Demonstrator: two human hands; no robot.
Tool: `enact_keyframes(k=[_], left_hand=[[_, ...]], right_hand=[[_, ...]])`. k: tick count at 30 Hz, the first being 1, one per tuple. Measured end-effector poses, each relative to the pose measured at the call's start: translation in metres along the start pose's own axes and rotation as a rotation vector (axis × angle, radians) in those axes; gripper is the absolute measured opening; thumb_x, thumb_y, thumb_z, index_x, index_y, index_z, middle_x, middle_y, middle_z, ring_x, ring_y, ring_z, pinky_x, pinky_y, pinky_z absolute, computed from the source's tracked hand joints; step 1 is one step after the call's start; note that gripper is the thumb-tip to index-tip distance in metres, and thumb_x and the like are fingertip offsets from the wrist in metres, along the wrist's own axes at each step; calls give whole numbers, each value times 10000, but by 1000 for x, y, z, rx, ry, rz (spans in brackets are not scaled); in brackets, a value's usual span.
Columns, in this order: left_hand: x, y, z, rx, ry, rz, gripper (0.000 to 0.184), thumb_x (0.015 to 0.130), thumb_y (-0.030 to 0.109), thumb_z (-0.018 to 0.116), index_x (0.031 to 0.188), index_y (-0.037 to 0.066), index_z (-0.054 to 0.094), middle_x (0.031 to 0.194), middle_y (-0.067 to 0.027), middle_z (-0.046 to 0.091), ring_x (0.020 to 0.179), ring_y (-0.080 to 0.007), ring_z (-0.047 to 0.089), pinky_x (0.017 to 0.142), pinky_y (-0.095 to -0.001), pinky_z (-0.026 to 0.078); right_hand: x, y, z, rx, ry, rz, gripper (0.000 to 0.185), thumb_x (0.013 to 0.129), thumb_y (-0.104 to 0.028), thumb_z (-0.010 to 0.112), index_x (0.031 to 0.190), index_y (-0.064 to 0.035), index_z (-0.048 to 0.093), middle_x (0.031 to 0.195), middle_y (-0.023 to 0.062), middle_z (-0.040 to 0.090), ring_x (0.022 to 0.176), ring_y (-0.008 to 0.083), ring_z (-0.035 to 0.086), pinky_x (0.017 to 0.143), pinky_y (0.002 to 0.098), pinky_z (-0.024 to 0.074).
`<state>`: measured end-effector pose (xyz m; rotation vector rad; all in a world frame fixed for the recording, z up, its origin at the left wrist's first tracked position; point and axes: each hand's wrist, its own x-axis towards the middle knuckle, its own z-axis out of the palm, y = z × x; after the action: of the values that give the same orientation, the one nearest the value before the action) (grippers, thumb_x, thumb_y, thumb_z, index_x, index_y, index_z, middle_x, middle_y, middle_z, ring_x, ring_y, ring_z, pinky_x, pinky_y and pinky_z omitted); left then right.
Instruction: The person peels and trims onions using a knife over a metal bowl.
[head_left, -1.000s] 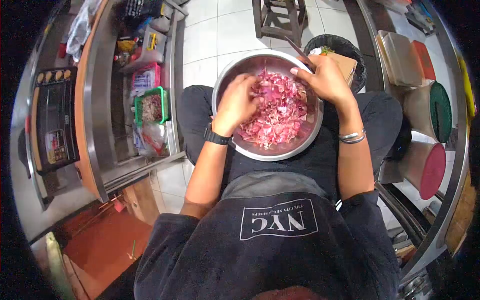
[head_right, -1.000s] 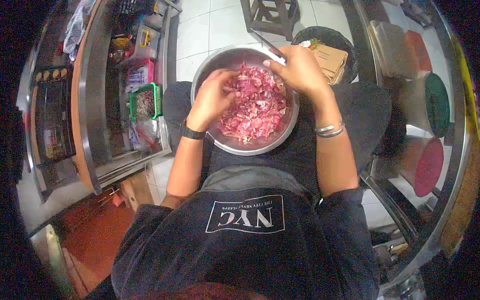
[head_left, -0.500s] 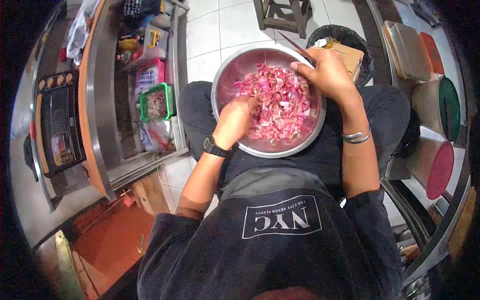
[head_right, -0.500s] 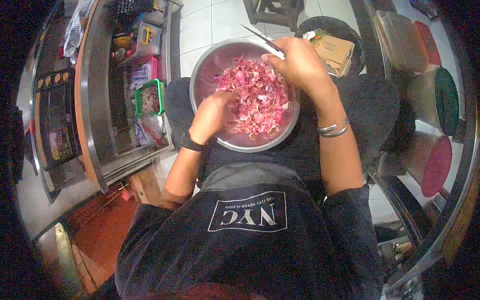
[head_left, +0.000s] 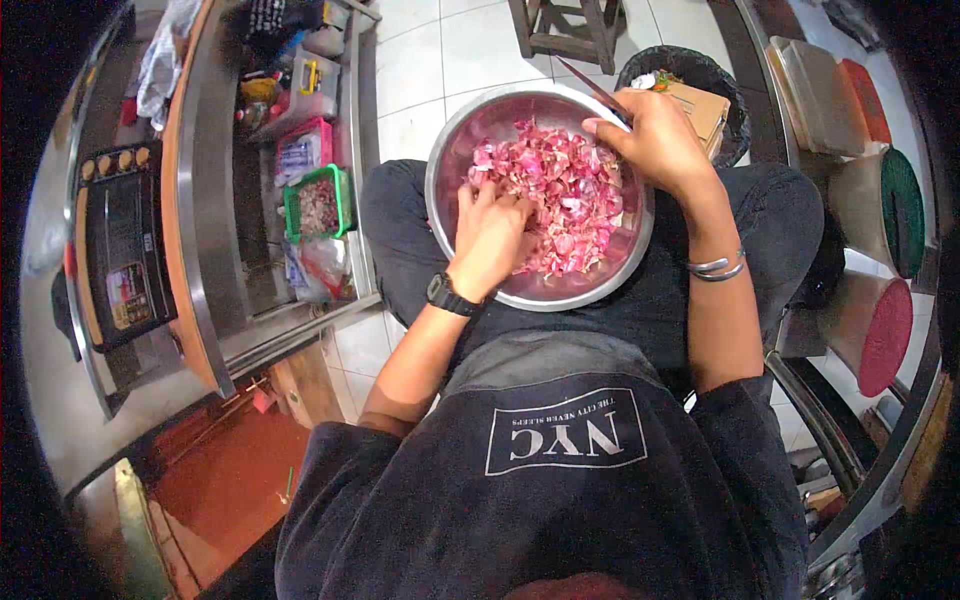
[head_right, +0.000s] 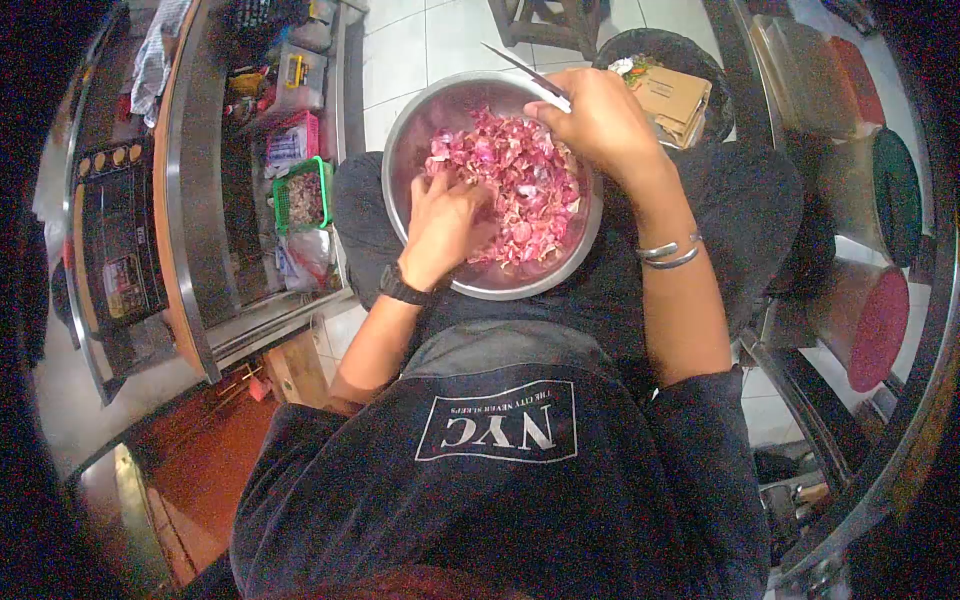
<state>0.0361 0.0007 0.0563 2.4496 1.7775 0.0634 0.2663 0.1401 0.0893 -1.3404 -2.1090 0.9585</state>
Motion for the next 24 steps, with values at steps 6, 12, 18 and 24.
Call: enact_keyframes(k=[6,12,18,24], left_hand=[[-2,-16,14,-41,-37,-31,234,697,92,715,930,107,741,906,-90,720,1011,-297,598,883,-442,381],[-1,-26,2,-69,117,-40,145,742,48,677,852,102,755,915,-96,703,1031,-314,586,902,-432,391],[1,2,-5,-78,64,-27,115,766,187,769,858,123,747,925,-55,690,1038,-288,581,935,-485,385],[-5,9,27,-128,-31,70,198,754,186,772,942,133,741,967,-33,679,1056,-261,568,941,-474,376]], right_hand=[[-3,-6,-4,-4,-10,18,307,859,-292,753,1062,-62,760,859,237,709,835,399,707,772,465,538],[-2,-6,-5,-8,-16,41,302,862,-301,750,1040,-58,759,848,232,707,833,400,705,773,468,537],[0,0,-1,1,-1,-1,300,864,-311,748,1024,-58,759,831,229,704,825,407,698,772,476,535],[0,0,-1,-12,12,-8,297,867,-309,749,1015,-52,758,799,222,702,787,393,700,751,467,535]])
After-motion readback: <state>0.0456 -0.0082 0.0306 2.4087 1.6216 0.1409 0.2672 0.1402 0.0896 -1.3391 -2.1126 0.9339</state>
